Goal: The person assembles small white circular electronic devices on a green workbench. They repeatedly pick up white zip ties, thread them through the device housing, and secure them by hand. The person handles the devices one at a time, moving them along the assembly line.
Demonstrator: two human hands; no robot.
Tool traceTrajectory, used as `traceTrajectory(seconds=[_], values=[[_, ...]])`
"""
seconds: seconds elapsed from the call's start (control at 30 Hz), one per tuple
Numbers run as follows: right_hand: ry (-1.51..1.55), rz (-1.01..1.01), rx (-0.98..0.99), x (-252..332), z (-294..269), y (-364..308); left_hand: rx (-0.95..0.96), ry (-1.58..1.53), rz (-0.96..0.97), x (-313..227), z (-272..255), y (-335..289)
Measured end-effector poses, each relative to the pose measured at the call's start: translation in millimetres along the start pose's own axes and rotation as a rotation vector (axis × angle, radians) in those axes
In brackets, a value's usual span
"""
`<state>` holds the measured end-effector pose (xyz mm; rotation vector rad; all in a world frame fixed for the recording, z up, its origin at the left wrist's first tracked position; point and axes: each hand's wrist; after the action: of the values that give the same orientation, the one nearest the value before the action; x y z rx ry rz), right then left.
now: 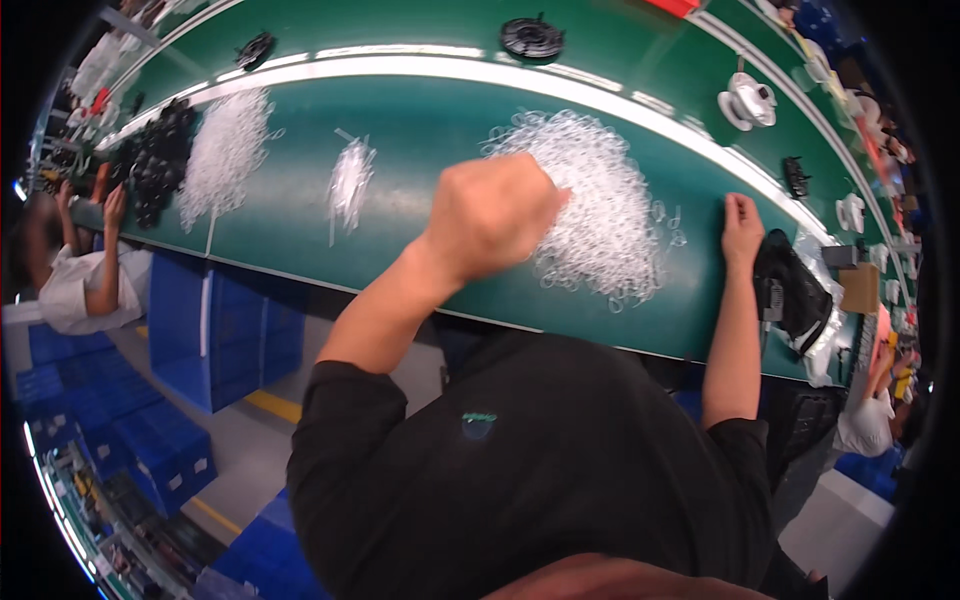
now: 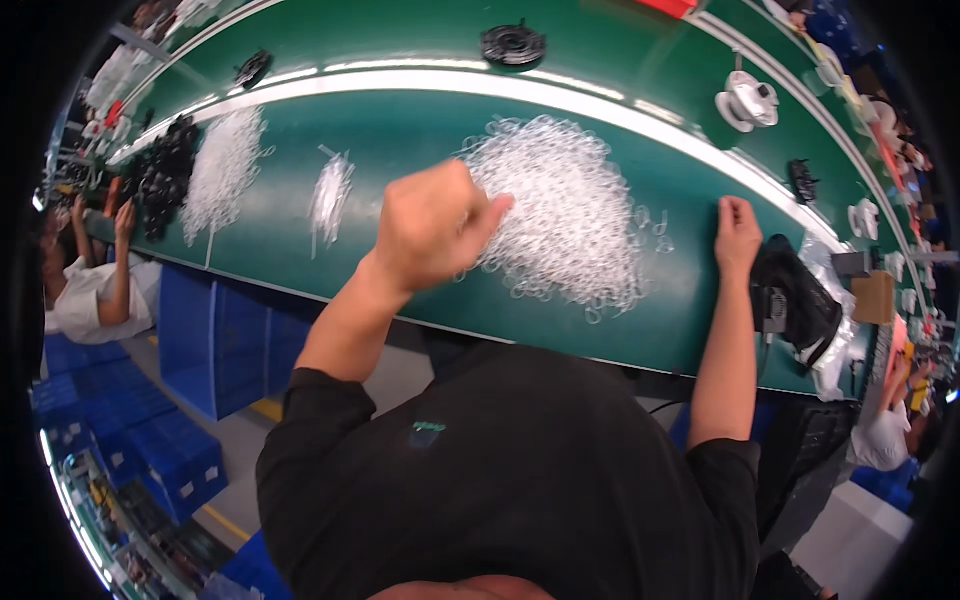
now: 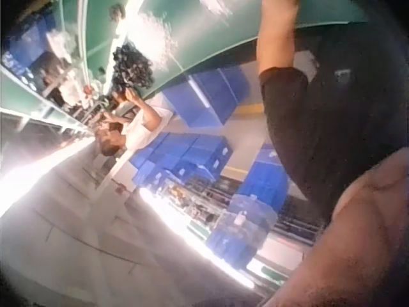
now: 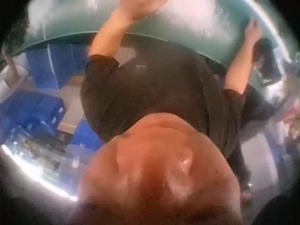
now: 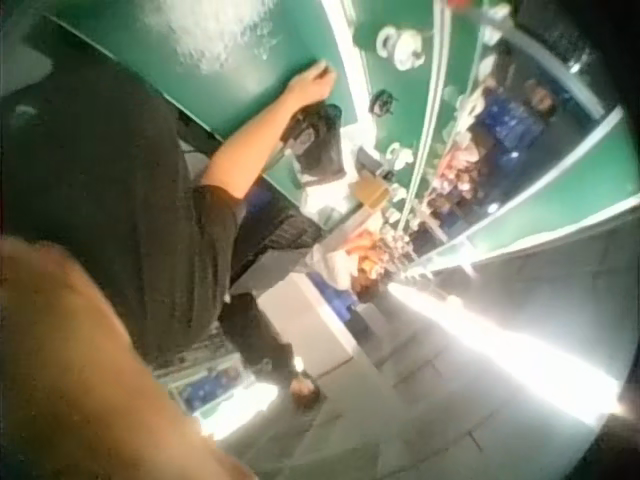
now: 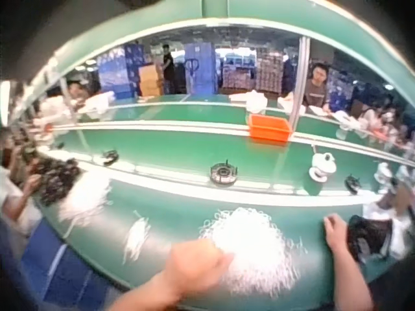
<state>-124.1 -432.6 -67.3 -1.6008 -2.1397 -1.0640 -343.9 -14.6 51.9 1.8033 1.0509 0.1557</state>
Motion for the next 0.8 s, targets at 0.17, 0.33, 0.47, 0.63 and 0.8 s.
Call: traceTrajectory(seconds=[0.17,0.33,0.47,0.63,0.8], values=[[-0.024,0.057,0.016,-10.2,2.5,0.3,0.007,0.177,-0.715,63.0,-46.6,-59.2],[0.027,0.114,0.041,-9.4,0.8,6.8,0.004,0.467,-1.116,156.6,-116.2,-93.0],[-0.119,0.091,-0.024,21.9,-15.9,-10.5,0.277,0.573,-0.946,219.4,-130.2,-100.6],[-0.240,0.156,0.059,48.7,-5.9,-0.3,0.405,0.514,-0.930,231.0,-122.5,-104.5],[-0.022,0.097,-0.057,35.6,-14.2,-14.9,0.716,0.783,-0.658,263.7,-116.3,-115.9]])
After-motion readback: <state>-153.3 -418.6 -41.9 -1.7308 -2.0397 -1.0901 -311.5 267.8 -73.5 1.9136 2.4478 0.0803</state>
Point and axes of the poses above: each hand's wrist, its own y-axis towards the middle knuckle, its own z-axis out of the palm, x = y × z, and after that the axes turned 4 degrees about x, right-handed
